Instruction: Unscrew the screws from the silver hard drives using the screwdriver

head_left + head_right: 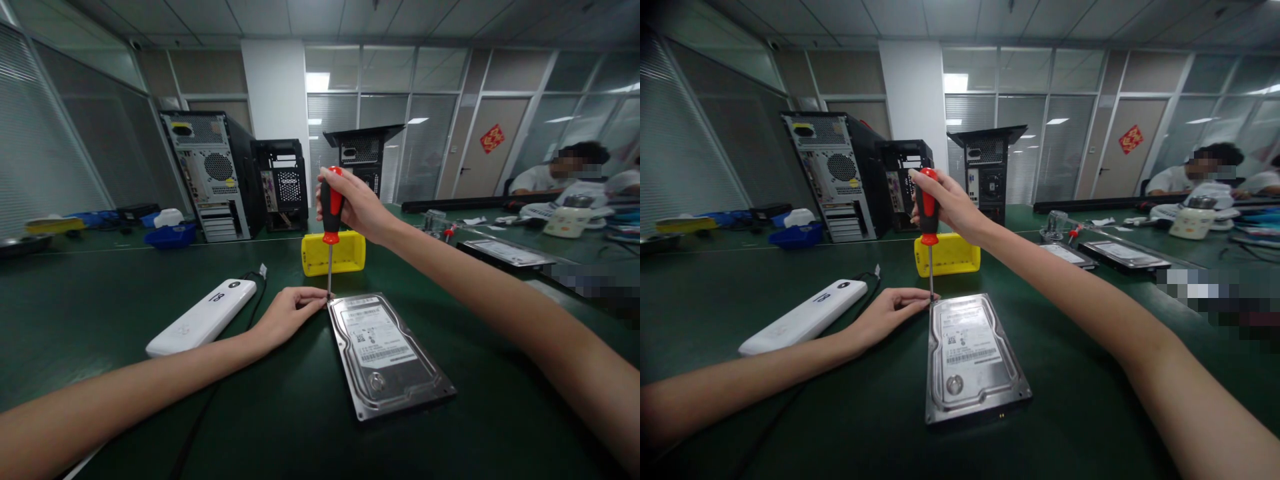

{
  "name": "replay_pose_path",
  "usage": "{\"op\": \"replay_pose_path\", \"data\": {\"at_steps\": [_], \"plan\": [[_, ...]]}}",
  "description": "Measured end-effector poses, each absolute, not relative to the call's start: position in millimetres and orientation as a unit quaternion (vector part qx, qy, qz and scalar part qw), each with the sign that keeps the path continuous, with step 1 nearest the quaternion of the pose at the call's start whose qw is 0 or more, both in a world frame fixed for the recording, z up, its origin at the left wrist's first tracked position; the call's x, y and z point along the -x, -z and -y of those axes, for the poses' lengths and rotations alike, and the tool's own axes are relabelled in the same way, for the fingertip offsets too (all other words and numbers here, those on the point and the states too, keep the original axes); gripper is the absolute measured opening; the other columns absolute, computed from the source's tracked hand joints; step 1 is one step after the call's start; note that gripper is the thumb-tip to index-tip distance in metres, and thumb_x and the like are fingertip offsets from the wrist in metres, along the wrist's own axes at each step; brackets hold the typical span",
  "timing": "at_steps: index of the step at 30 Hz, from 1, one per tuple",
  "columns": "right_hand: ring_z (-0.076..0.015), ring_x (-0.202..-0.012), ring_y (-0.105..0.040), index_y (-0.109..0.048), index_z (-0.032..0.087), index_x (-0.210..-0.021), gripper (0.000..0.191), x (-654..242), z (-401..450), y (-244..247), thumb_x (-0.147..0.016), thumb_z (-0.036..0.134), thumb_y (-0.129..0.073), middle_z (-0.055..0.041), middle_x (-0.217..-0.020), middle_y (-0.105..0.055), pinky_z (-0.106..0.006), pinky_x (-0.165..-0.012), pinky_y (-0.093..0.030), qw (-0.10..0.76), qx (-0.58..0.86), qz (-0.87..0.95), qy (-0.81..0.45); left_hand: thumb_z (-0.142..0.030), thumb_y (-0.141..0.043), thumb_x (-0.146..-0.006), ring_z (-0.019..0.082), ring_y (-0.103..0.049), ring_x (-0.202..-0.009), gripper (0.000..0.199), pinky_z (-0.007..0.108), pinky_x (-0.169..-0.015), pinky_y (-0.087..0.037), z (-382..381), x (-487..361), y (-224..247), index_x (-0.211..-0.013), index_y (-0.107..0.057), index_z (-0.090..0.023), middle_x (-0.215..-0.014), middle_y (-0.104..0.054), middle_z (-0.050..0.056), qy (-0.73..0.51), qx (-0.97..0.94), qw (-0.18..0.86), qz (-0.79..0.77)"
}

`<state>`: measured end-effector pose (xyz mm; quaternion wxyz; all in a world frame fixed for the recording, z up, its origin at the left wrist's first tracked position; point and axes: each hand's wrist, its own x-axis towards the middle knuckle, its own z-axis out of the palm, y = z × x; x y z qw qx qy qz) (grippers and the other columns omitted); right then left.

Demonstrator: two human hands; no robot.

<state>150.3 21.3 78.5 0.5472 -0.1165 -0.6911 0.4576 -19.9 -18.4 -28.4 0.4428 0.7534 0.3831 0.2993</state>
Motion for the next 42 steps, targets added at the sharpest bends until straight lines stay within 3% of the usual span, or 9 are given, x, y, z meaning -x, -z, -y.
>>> {"op": "replay_pose_path", "data": {"at_steps": [6,11,15,21,27,30,37,42], "plan": [[-0.0087,-0.055,-0.055,-0.040,0.021,-0.086,0.036,-150,-19,-78,-0.077,0.046,-0.064,0.0046,-0.069,-0.054,-0.024,-0.055,-0.051,0.537,0.128,0.720,-0.420,-0.023,-0.057,-0.084,0.019,-0.063,-0.099,0.027,0.027,-0.087,-0.048,14,20,32,-0.107,-0.065,-0.012,-0.106,-0.069,0.006,-0.306,-0.754,0.444,-0.376],[-0.0097,-0.055,-0.055,-0.035,0.023,-0.087,0.034,-150,-14,-81,-0.082,0.048,-0.057,0.0052,-0.069,-0.053,-0.028,-0.058,-0.052,0.532,0.152,0.714,-0.429,-0.021,-0.056,-0.084,0.018,-0.063,-0.099,0.024,0.026,-0.088,-0.048,15,19,32,-0.104,-0.067,-0.013,-0.105,-0.070,0.005,-0.306,-0.756,0.444,-0.372],[-0.0121,-0.061,-0.058,-0.039,0.021,-0.088,0.027,-155,-11,-87,-0.085,0.042,-0.055,0.0020,-0.074,-0.054,-0.032,-0.063,-0.054,0.524,0.177,0.713,-0.431,-0.022,-0.056,-0.084,0.019,-0.063,-0.100,0.026,0.027,-0.088,-0.048,16,21,30,-0.106,-0.066,-0.012,-0.107,-0.069,0.006,-0.304,-0.756,0.441,-0.375],[-0.0114,-0.068,-0.058,-0.048,0.018,-0.097,0.013,-156,-4,-91,-0.092,0.027,-0.040,-0.0006,-0.081,-0.052,-0.030,-0.069,-0.053,0.522,0.177,0.700,-0.455,-0.025,-0.057,-0.083,0.020,-0.063,-0.101,0.028,0.029,-0.090,-0.047,16,21,31,-0.106,-0.066,-0.013,-0.108,-0.069,0.006,-0.304,-0.760,0.444,-0.363],[-0.0075,-0.056,-0.047,-0.045,0.022,-0.091,0.020,-143,-6,-80,-0.088,0.041,-0.051,0.0036,-0.071,-0.046,-0.020,-0.050,-0.044,0.580,0.116,0.677,-0.438,-0.026,-0.057,-0.083,0.021,-0.063,-0.101,0.027,0.030,-0.090,-0.047,14,21,35,-0.105,-0.067,-0.013,-0.107,-0.069,0.007,-0.311,-0.758,0.451,-0.354],[-0.0063,-0.053,-0.044,-0.042,0.022,-0.086,0.024,-139,-5,-78,-0.083,0.039,-0.059,0.0047,-0.069,-0.046,-0.019,-0.047,-0.039,0.585,0.094,0.666,-0.453,-0.025,-0.058,-0.083,0.021,-0.063,-0.100,0.027,0.031,-0.090,-0.047,13,22,36,-0.105,-0.067,-0.013,-0.106,-0.069,0.007,-0.314,-0.760,0.447,-0.353],[-0.0091,-0.060,-0.050,-0.046,0.019,-0.079,0.028,-145,-5,-79,-0.078,0.041,-0.063,0.0018,-0.072,-0.051,-0.022,-0.056,-0.047,0.593,0.136,0.655,-0.449,-0.024,-0.057,-0.083,0.021,-0.063,-0.099,0.025,0.030,-0.090,-0.047,14,22,35,-0.104,-0.067,-0.014,-0.105,-0.070,0.007,-0.312,-0.760,0.446,-0.355],[-0.0113,-0.071,-0.055,-0.057,0.016,-0.089,0.025,-151,-13,-80,-0.079,0.039,-0.062,-0.0006,-0.082,-0.054,-0.026,-0.067,-0.052,0.596,0.126,0.634,-0.476,-0.022,-0.055,-0.084,0.020,-0.063,-0.099,0.025,0.030,-0.089,-0.047,14,21,33,-0.105,-0.067,-0.013,-0.106,-0.069,0.007,-0.310,-0.764,0.440,-0.356]]}}
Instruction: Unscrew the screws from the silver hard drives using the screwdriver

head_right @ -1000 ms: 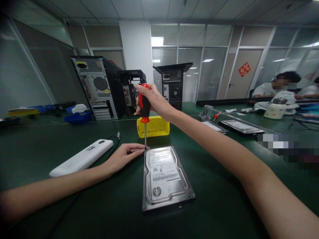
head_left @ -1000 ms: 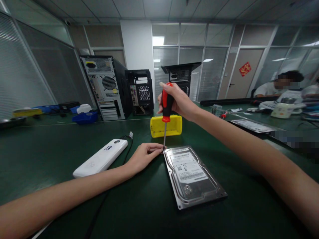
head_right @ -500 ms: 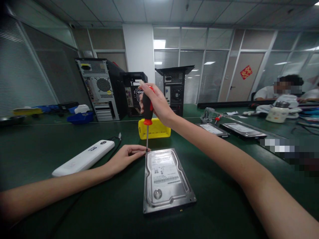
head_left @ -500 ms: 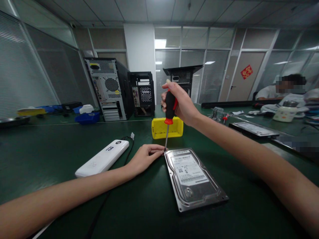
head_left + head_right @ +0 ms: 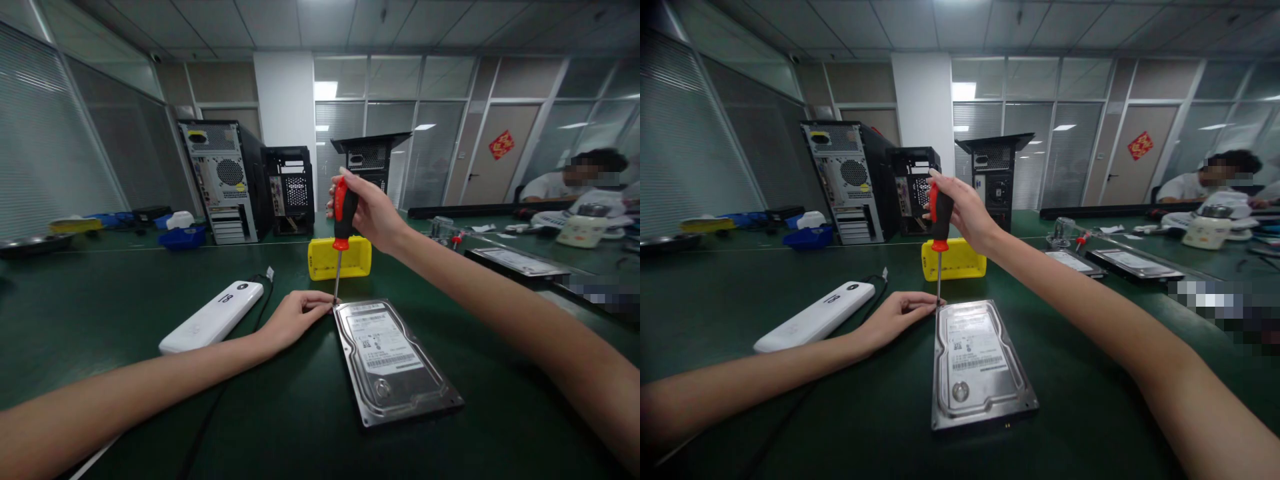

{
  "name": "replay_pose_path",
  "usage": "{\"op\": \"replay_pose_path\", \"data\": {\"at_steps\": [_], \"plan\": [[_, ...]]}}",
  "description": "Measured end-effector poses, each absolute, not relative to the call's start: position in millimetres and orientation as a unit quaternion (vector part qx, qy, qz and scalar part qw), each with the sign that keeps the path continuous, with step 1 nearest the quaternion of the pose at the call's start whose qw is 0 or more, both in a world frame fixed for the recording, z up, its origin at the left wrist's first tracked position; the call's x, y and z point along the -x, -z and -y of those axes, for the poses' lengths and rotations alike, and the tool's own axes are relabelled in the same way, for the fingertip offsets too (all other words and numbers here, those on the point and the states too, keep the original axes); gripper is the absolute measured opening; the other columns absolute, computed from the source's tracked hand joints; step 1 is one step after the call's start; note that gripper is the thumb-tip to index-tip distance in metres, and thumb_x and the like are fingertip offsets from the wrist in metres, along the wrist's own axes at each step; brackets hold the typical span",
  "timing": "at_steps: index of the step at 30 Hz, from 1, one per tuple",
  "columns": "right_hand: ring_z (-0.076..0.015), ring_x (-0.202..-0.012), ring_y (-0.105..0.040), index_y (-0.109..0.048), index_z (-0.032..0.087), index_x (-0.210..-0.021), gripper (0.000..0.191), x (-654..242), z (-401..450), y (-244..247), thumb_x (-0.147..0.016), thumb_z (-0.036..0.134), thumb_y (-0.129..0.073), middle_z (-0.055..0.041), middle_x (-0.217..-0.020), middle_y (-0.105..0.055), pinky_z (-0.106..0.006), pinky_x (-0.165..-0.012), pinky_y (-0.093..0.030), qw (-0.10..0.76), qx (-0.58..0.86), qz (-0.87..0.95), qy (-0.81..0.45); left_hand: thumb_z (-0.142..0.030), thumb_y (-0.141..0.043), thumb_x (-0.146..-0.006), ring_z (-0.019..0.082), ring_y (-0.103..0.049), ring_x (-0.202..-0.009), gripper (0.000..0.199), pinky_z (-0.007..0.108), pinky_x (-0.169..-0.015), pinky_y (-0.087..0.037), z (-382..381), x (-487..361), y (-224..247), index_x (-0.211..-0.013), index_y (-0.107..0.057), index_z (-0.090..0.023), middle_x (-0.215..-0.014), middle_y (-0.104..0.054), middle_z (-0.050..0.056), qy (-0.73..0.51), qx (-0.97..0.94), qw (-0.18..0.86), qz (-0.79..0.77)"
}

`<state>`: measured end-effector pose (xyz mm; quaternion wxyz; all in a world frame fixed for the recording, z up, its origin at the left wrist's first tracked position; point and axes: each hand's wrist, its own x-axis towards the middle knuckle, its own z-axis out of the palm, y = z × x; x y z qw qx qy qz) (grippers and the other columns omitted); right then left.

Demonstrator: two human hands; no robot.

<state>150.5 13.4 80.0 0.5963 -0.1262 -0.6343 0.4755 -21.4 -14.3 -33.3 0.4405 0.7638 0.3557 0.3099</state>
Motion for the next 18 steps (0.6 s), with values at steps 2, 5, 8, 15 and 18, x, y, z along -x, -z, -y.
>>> {"op": "replay_pose_path", "data": {"at_steps": [2,5,8,15,18], "plan": [[-0.0120,-0.073,-0.057,-0.058,0.015,-0.094,0.028,-150.4,-13.3,-80.1,-0.080,0.039,-0.060,-0.0012,-0.084,-0.056,-0.027,-0.070,-0.052,0.582,0.116,0.634,-0.495,-0.021,-0.055,-0.084,0.020,-0.063,-0.099,0.025,0.030,-0.089,-0.047,15.1,21.5,33.0,-0.105,-0.067,-0.013,-0.105,-0.069,0.007,-0.310,-0.763,0.439,-0.358],[-0.0118,-0.069,-0.057,-0.055,0.017,-0.099,0.032,-147.7,-10.7,-79.9,-0.081,0.043,-0.057,-0.0002,-0.081,-0.057,-0.028,-0.069,-0.052,0.571,0.110,0.628,-0.517,-0.021,-0.056,-0.084,0.019,-0.063,-0.098,0.024,0.029,-0.088,-0.048,16.6,21.5,32.3,-0.104,-0.067,-0.013,-0.104,-0.070,0.007,-0.311,-0.762,0.438,-0.360],[-0.0098,-0.064,-0.053,-0.049,0.020,-0.096,0.027,-144.1,-8.2,-79.1,-0.080,0.039,-0.061,0.0030,-0.076,-0.055,-0.025,-0.063,-0.050,0.588,0.109,0.628,-0.498,-0.020,-0.056,-0.084,0.020,-0.064,-0.098,0.025,0.029,-0.088,-0.048,17.8,21.3,31.7,-0.104,-0.067,-0.012,-0.104,-0.070,0.007,-0.310,-0.758,0.442,-0.365],[-0.0078,-0.063,-0.050,-0.045,0.019,-0.085,0.028,-142.2,-7.9,-78.4,-0.075,0.033,-0.067,0.0035,-0.075,-0.054,-0.020,-0.058,-0.047,0.591,0.123,0.630,-0.488,-0.021,-0.057,-0.083,0.020,-0.063,-0.098,0.024,0.030,-0.089,-0.047,18.3,22.0,31.7,-0.104,-0.067,-0.013,-0.105,-0.069,0.007,-0.319,-0.759,0.443,-0.355],[-0.0087,-0.065,-0.053,-0.049,0.018,-0.084,0.024,-143.3,-9.1,-78.4,-0.076,0.034,-0.065,0.0019,-0.078,-0.055,-0.021,-0.058,-0.049,0.596,0.129,0.625,-0.487,-0.021,-0.056,-0.083,0.020,-0.063,-0.099,0.024,0.030,-0.089,-0.047,18.4,21.6,31.3,-0.104,-0.067,-0.013,-0.105,-0.069,0.007,-0.314,-0.759,0.441,-0.362]]}}
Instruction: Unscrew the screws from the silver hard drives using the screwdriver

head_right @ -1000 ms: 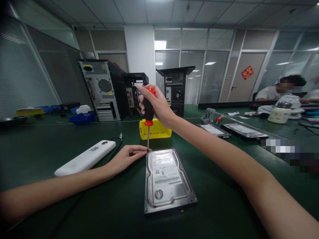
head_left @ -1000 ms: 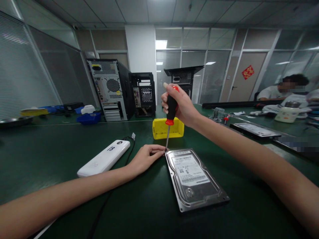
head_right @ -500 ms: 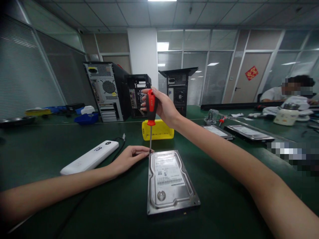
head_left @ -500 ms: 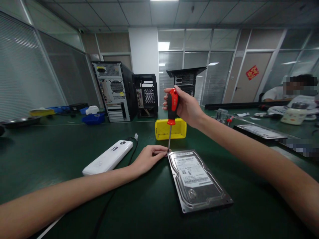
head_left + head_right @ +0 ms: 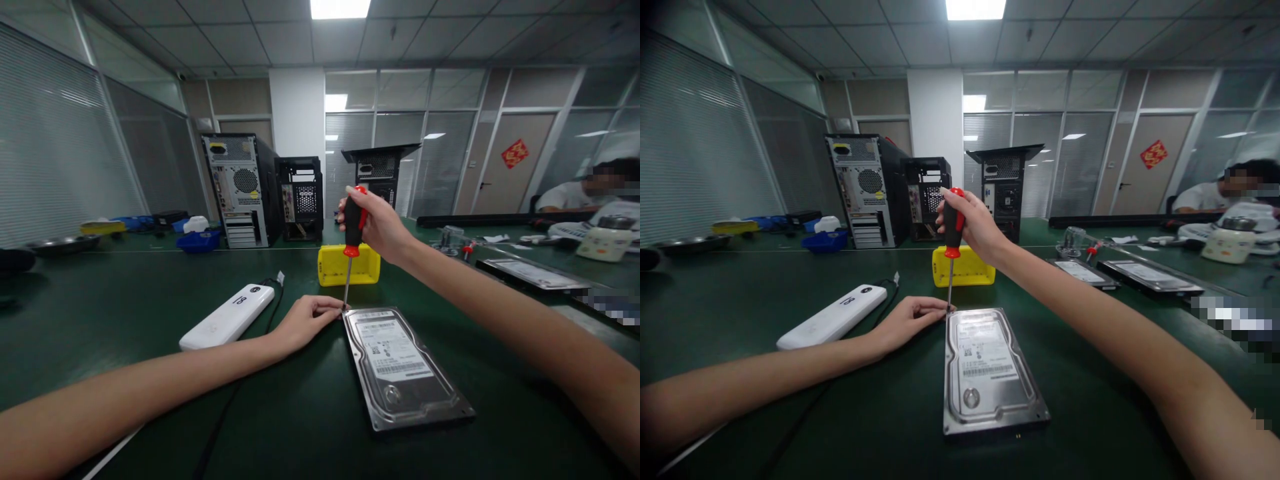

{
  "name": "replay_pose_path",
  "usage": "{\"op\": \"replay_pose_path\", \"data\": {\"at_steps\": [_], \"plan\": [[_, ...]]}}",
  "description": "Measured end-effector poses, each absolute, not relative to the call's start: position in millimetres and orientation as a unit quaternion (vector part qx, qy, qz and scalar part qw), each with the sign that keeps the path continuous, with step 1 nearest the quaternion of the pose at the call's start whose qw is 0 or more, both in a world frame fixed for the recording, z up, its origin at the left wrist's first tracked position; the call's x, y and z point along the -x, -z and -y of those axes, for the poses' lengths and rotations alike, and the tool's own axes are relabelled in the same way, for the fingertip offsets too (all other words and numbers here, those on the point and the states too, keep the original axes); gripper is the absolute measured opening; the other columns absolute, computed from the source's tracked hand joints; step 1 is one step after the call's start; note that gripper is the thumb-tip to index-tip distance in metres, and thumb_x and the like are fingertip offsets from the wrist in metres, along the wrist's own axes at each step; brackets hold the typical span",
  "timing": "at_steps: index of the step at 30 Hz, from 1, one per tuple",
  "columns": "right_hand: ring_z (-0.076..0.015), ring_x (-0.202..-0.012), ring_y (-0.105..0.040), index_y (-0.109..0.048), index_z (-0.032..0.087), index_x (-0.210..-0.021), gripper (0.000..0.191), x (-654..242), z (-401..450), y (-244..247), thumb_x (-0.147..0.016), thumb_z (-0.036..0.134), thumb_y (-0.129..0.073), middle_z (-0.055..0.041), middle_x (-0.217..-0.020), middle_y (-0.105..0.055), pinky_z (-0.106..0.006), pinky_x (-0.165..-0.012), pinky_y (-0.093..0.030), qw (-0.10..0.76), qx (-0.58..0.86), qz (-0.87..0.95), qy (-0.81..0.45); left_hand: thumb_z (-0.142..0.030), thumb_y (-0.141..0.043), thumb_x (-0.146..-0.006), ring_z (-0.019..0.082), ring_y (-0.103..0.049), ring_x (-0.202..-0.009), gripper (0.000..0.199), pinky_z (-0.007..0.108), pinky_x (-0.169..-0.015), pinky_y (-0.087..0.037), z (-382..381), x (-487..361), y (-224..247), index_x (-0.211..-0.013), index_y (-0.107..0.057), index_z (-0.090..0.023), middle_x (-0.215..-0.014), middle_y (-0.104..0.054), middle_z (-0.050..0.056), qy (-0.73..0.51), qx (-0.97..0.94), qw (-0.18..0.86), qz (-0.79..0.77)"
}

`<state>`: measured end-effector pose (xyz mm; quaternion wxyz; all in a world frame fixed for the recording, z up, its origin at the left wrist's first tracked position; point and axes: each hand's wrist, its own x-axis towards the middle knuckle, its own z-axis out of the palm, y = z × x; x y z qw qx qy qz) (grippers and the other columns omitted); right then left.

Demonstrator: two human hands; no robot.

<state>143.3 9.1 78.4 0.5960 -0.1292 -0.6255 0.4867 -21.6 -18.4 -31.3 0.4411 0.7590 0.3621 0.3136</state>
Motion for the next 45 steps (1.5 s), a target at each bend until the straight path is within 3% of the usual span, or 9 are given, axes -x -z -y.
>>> {"op": "replay_pose_path", "data": {"at_steps": [5,12,21,26,32,37,45], "plan": [[-0.0088,-0.064,-0.053,-0.051,0.017,-0.086,0.023,-144,-11,-78,-0.079,0.035,-0.062,0.0014,-0.079,-0.054,-0.021,-0.056,-0.049,0.600,0.122,0.625,-0.484,-0.020,-0.056,-0.083,0.020,-0.063,-0.098,0.025,0.031,-0.089,-0.047,19,20,30,-0.104,-0.067,-0.012,-0.105,-0.069,0.008,-0.312,-0.756,0.444,-0.365],[-0.0082,-0.061,-0.050,-0.040,0.023,-0.096,0.044,-144,-13,-76,-0.069,0.033,-0.074,0.0051,-0.074,-0.053,-0.020,-0.054,-0.044,0.598,0.134,0.626,-0.482,-0.021,-0.056,-0.083,0.021,-0.063,-0.100,0.024,0.031,-0.090,-0.047,18,20,28,-0.102,-0.068,-0.014,-0.104,-0.070,0.006,-0.307,-0.758,0.437,-0.374],[-0.0097,-0.064,-0.053,-0.044,0.019,-0.086,0.029,-142,-8,-77,-0.074,0.031,-0.067,0.0022,-0.075,-0.053,-0.022,-0.056,-0.048,0.607,0.149,0.623,-0.470,-0.023,-0.056,-0.085,0.020,-0.062,-0.103,0.030,0.031,-0.093,-0.045,14,23,34,-0.112,-0.062,-0.014,-0.110,-0.067,0.008,-0.312,-0.751,0.465,-0.349],[-0.0103,-0.069,-0.057,-0.052,0.016,-0.097,0.027,-142,-12,-74,-0.081,0.037,-0.058,-0.0002,-0.085,-0.055,-0.025,-0.064,-0.051,0.597,0.124,0.624,-0.489,-0.021,-0.056,-0.085,0.020,-0.062,-0.103,0.029,0.031,-0.093,-0.045,14,22,33,-0.111,-0.062,-0.012,-0.109,-0.068,0.009,-0.309,-0.744,0.477,-0.350],[-0.0081,-0.062,-0.051,-0.041,0.022,-0.091,0.033,-139,-14,-71,-0.076,0.039,-0.065,0.0036,-0.076,-0.054,-0.021,-0.054,-0.043,0.633,0.096,0.602,-0.478,-0.016,-0.054,-0.086,0.019,-0.062,-0.104,0.031,0.032,-0.097,-0.043,13,21,36,-0.117,-0.057,-0.011,-0.109,-0.068,0.010,-0.328,-0.691,0.553,-0.332],[-0.0077,-0.059,-0.048,-0.036,0.022,-0.089,0.044,-137,-12,-71,-0.068,0.031,-0.074,0.0053,-0.071,-0.052,-0.021,-0.052,-0.040,0.643,0.109,0.609,-0.451,-0.015,-0.056,-0.086,0.019,-0.063,-0.102,0.035,0.034,-0.095,-0.044,17,21,30,-0.121,-0.053,-0.013,-0.108,-0.068,0.010,-0.325,-0.671,0.567,-0.351],[-0.0070,-0.060,-0.050,-0.039,0.019,-0.086,0.031,-141,-20,-71,-0.071,0.019,-0.067,0.0040,-0.070,-0.054,-0.021,-0.057,-0.042,0.666,0.111,0.581,-0.455,-0.010,-0.058,-0.084,0.019,-0.065,-0.100,0.040,0.033,-0.093,-0.047,17,20,29,-0.123,-0.052,-0.011,-0.106,-0.069,0.011,-0.337,-0.677,0.549,-0.356]]}}
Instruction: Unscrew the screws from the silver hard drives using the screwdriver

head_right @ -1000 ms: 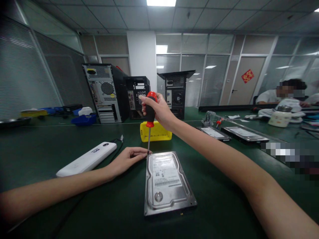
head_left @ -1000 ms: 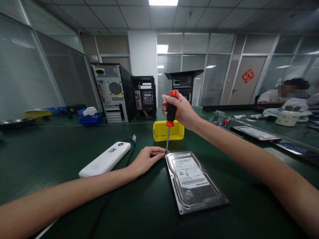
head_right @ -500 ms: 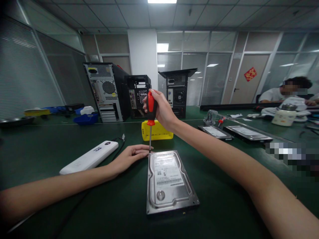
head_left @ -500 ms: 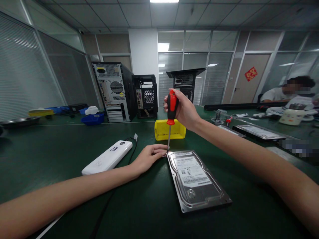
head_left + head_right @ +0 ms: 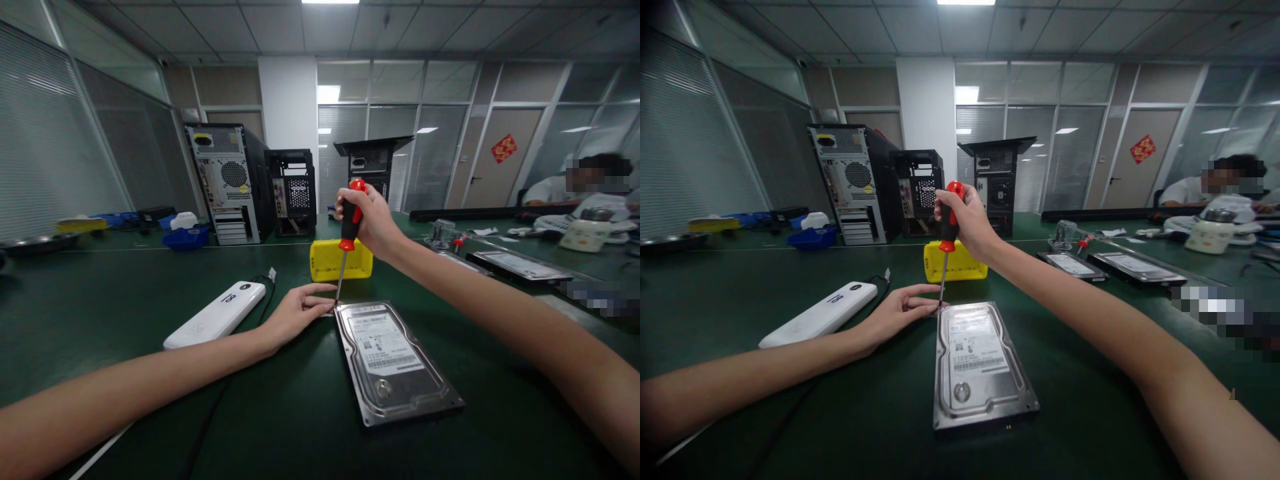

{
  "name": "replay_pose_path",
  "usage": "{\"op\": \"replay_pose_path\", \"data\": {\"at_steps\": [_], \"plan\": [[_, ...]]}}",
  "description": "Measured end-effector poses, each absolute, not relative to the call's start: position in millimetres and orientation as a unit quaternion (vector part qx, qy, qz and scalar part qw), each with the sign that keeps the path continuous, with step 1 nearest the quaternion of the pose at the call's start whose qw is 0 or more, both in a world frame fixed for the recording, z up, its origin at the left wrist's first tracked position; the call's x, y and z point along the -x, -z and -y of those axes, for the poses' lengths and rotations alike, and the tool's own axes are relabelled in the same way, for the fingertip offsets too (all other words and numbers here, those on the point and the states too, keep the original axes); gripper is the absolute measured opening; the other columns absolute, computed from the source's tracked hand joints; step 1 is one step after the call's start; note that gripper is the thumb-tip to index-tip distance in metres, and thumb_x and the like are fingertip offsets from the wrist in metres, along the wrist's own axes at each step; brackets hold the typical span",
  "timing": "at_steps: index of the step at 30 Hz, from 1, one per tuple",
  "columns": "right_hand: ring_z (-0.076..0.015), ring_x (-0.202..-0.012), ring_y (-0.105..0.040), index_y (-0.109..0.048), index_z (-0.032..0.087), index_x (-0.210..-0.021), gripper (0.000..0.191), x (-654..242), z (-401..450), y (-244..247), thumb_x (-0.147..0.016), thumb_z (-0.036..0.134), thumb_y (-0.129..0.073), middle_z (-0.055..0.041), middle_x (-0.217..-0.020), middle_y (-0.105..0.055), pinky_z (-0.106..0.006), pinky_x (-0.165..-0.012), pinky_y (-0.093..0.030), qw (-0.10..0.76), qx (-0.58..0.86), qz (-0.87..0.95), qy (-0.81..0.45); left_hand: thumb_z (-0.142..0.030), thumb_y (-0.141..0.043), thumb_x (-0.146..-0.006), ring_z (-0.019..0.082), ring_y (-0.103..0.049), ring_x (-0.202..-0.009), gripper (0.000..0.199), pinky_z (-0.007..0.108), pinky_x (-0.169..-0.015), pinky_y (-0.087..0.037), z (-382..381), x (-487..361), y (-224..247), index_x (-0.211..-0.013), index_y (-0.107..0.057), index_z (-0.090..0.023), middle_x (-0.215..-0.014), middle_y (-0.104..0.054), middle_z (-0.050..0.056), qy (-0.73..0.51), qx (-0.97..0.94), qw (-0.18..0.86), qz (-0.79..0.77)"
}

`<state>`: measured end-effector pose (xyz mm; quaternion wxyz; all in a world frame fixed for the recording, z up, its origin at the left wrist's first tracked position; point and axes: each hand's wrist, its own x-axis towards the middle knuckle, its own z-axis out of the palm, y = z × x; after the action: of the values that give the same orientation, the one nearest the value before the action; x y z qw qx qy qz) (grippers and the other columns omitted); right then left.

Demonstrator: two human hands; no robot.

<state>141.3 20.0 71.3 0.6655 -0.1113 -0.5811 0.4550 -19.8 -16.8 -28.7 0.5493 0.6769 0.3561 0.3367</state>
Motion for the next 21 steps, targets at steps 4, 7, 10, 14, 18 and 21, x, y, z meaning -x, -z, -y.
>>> {"op": "replay_pose_path", "data": {"at_steps": [4,7,10,14,18,21], "plan": [[-0.0064,-0.059,-0.048,-0.039,0.020,-0.084,0.034,-141.0,-21.1,-71.7,-0.068,0.024,-0.070,0.0048,-0.070,-0.051,-0.020,-0.055,-0.041,0.670,0.124,0.573,-0.455,-0.009,-0.058,-0.083,0.018,-0.066,-0.097,0.039,0.032,-0.091,-0.048,14.4,21.1,33.3,-0.122,-0.052,-0.011,-0.105,-0.070,0.010,-0.348,-0.671,0.553,-0.350],[-0.0065,-0.060,-0.047,-0.039,0.020,-0.084,0.037,-140.3,-19.5,-72.5,-0.068,0.028,-0.072,0.0047,-0.071,-0.051,-0.021,-0.056,-0.041,0.664,0.128,0.581,-0.453,-0.009,-0.058,-0.083,0.018,-0.066,-0.096,0.039,0.031,-0.091,-0.048,14.0,21.4,34.3,-0.122,-0.052,-0.010,-0.104,-0.070,0.011,-0.350,-0.670,0.553,-0.351],[-0.0067,-0.061,-0.047,-0.039,0.021,-0.084,0.038,-140.8,-18.5,-72.8,-0.067,0.030,-0.072,0.0043,-0.072,-0.051,-0.021,-0.057,-0.041,0.661,0.126,0.588,-0.450,-0.010,-0.059,-0.083,0.018,-0.066,-0.097,0.038,0.031,-0.091,-0.048,14.2,21.2,34.5,-0.121,-0.053,-0.011,-0.104,-0.070,0.011,-0.351,-0.672,0.550,-0.350],[-0.0071,-0.062,-0.048,-0.040,0.021,-0.086,0.037,-142.4,-20.2,-71.9,-0.069,0.031,-0.071,0.0039,-0.074,-0.051,-0.022,-0.058,-0.042,0.656,0.118,0.595,-0.449,-0.012,-0.060,-0.083,0.018,-0.066,-0.096,0.038,0.031,-0.090,-0.048,14.5,20.9,35.2,-0.120,-0.054,-0.012,-0.104,-0.070,0.010,-0.356,-0.672,0.548,-0.349],[-0.0074,-0.063,-0.049,-0.040,0.021,-0.088,0.036,-142.9,-21.3,-71.0,-0.071,0.032,-0.070,0.0039,-0.075,-0.051,-0.022,-0.061,-0.043,0.654,0.117,0.599,-0.447,-0.012,-0.060,-0.083,0.018,-0.067,-0.095,0.038,0.032,-0.090,-0.048,14.4,21.1,35.8,-0.120,-0.053,-0.011,-0.104,-0.070,0.010,-0.357,-0.668,0.550,-0.351],[-0.0073,-0.062,-0.048,-0.040,0.022,-0.087,0.036,-142.3,-20.3,-71.5,-0.070,0.032,-0.070,0.0041,-0.074,-0.051,-0.022,-0.060,-0.043,0.656,0.121,0.597,-0.445,-0.013,-0.060,-0.083,0.019,-0.066,-0.096,0.037,0.032,-0.091,-0.048,13.5,21.7,37.0,-0.120,-0.053,-0.011,-0.104,-0.070,0.011,-0.359,-0.669,0.555,-0.340]]}}
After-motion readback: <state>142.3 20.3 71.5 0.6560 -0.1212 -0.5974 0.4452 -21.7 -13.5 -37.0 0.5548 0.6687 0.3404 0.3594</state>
